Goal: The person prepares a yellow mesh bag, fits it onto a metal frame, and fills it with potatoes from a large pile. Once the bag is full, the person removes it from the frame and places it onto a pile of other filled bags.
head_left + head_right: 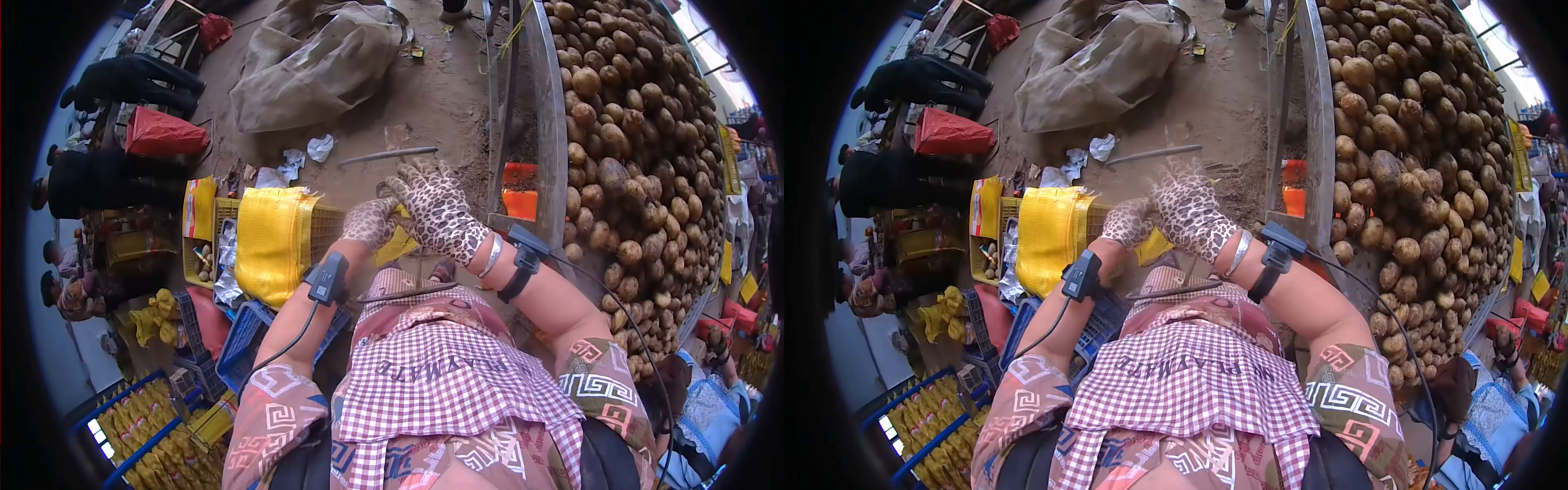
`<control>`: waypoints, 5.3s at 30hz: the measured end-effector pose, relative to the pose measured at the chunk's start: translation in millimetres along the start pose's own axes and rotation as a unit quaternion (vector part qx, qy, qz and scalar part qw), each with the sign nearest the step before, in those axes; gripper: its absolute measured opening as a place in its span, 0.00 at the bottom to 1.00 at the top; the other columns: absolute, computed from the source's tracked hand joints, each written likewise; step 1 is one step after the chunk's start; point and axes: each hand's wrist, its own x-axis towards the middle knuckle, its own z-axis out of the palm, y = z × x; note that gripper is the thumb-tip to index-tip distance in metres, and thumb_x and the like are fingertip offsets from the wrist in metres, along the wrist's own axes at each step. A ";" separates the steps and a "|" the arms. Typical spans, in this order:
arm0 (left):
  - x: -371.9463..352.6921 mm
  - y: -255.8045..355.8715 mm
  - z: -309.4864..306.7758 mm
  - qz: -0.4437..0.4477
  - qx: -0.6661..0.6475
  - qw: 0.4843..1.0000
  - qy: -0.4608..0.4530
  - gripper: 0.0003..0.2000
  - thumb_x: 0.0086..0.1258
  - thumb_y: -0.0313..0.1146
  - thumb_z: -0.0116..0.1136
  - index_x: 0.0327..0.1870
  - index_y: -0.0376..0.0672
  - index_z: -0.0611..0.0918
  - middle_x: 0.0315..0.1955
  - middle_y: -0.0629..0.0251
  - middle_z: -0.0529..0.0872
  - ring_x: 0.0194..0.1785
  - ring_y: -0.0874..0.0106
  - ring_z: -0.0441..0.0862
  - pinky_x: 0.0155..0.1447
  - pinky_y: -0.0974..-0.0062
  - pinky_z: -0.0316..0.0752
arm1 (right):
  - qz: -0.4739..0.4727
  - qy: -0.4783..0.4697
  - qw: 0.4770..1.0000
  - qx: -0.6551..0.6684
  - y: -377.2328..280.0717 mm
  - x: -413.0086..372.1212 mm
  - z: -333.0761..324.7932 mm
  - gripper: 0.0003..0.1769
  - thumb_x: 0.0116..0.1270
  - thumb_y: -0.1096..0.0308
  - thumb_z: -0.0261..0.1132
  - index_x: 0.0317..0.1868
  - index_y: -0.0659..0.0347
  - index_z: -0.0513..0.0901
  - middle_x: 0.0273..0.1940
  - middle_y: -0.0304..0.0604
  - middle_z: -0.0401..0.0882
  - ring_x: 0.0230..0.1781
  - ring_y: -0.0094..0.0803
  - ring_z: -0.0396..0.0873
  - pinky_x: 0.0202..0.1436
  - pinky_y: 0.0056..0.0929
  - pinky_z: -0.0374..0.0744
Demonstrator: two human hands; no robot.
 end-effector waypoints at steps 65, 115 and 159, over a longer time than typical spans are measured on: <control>68.9 -141.0 85.2 -0.097 -0.177 0.960 0.194 0.17 0.60 0.27 0.57 0.52 0.39 0.82 0.46 0.50 0.86 0.51 0.54 0.83 0.56 0.62 0.76 | 0.441 -0.309 0.841 0.056 119.3 -74.0 138.5 0.24 0.63 0.70 0.61 0.61 0.58 0.76 0.54 0.55 0.80 0.56 0.50 0.78 0.62 0.42 0.74; -33.1 -71.3 9.0 0.022 0.113 0.974 -0.194 0.13 0.67 0.35 0.54 0.50 0.48 0.83 0.50 0.57 0.84 0.53 0.56 0.82 0.56 0.61 0.77 | 0.086 -0.409 0.908 -0.030 75.4 -120.1 26.2 0.19 0.58 0.68 0.63 0.52 0.51 0.82 0.34 0.48 0.80 0.36 0.46 0.80 0.39 0.45 0.78; -33.4 -31.5 37.6 0.085 0.099 0.991 0.013 0.16 0.70 0.37 0.55 0.49 0.33 0.82 0.49 0.47 0.83 0.54 0.53 0.80 0.61 0.63 0.72 | 0.568 -0.196 0.799 0.030 -113.1 -385.4 -121.9 0.23 0.67 0.60 0.57 0.60 0.57 0.78 0.57 0.55 0.78 0.57 0.48 0.77 0.61 0.44 0.74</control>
